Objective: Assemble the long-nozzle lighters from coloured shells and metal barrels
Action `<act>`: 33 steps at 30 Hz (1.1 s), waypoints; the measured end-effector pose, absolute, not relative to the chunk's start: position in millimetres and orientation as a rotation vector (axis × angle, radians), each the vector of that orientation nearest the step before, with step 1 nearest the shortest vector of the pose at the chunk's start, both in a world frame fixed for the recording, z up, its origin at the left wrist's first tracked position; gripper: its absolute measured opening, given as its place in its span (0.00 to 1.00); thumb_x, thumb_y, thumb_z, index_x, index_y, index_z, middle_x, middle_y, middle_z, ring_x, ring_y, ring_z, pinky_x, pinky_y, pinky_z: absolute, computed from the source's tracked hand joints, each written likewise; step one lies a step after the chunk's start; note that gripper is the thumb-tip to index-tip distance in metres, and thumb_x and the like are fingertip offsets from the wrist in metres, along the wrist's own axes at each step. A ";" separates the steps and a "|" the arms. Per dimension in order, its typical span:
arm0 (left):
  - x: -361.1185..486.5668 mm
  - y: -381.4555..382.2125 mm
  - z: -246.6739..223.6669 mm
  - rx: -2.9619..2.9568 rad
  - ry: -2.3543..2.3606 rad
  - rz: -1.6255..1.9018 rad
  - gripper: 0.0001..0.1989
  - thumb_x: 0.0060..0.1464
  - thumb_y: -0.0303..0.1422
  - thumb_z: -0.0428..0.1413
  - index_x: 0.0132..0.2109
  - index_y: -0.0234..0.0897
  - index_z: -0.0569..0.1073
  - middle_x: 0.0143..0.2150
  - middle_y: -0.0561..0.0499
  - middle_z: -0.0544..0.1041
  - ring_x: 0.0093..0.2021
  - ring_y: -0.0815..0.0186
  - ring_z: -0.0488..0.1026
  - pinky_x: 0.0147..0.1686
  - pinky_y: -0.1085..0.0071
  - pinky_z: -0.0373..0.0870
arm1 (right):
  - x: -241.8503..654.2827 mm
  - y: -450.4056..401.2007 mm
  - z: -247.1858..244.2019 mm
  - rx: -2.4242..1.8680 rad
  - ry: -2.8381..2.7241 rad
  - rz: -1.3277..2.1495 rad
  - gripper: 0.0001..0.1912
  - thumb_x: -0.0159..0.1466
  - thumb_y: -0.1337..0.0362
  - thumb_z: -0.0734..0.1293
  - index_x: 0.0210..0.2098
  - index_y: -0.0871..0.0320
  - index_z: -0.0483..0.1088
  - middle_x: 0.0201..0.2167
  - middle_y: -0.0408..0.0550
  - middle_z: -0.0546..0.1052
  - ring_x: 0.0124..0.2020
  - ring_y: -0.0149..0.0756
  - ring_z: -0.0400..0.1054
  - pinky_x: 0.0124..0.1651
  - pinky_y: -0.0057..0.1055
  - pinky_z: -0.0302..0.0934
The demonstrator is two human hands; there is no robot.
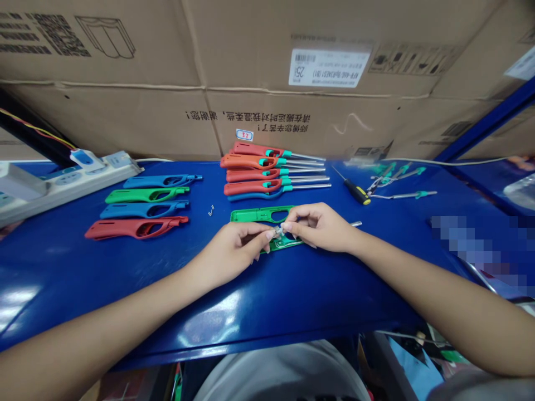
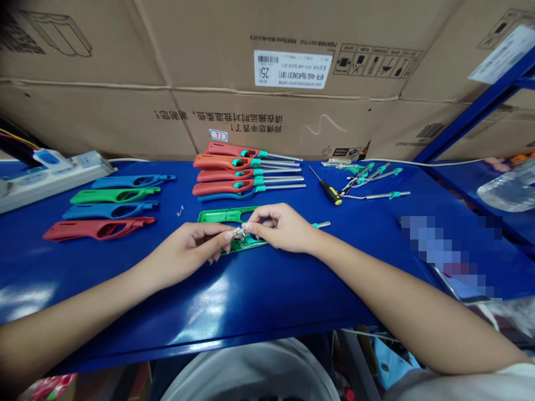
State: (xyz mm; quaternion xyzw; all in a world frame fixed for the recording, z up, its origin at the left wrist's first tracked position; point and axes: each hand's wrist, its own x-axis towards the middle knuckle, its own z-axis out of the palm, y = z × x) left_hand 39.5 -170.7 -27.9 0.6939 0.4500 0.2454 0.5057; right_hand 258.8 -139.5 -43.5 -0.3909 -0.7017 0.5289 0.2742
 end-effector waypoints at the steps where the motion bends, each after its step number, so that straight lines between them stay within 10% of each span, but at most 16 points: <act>1: 39.2 -170.3 -27.9 1.660 1.083 0.601 0.16 0.61 0.40 0.52 0.32 0.35 0.75 0.28 0.53 0.74 0.25 0.69 0.67 0.27 0.74 0.64 | 259.7 -138.4 -42.3 -1.050 -1.878 1.460 0.18 0.63 0.49 0.70 0.32 0.59 0.71 0.18 0.35 0.65 0.16 0.23 0.55 0.21 0.24 0.50; 33: 39.8 -170.7 -28.1 1.636 1.082 0.624 0.17 0.62 0.42 0.53 0.29 0.35 0.72 0.25 0.55 0.70 0.24 0.71 0.64 0.23 0.75 0.60 | 260.2 -138.1 -43.9 -1.048 -1.782 1.492 0.15 0.63 0.54 0.71 0.33 0.60 0.73 0.18 0.36 0.68 0.15 0.22 0.57 0.18 0.23 0.51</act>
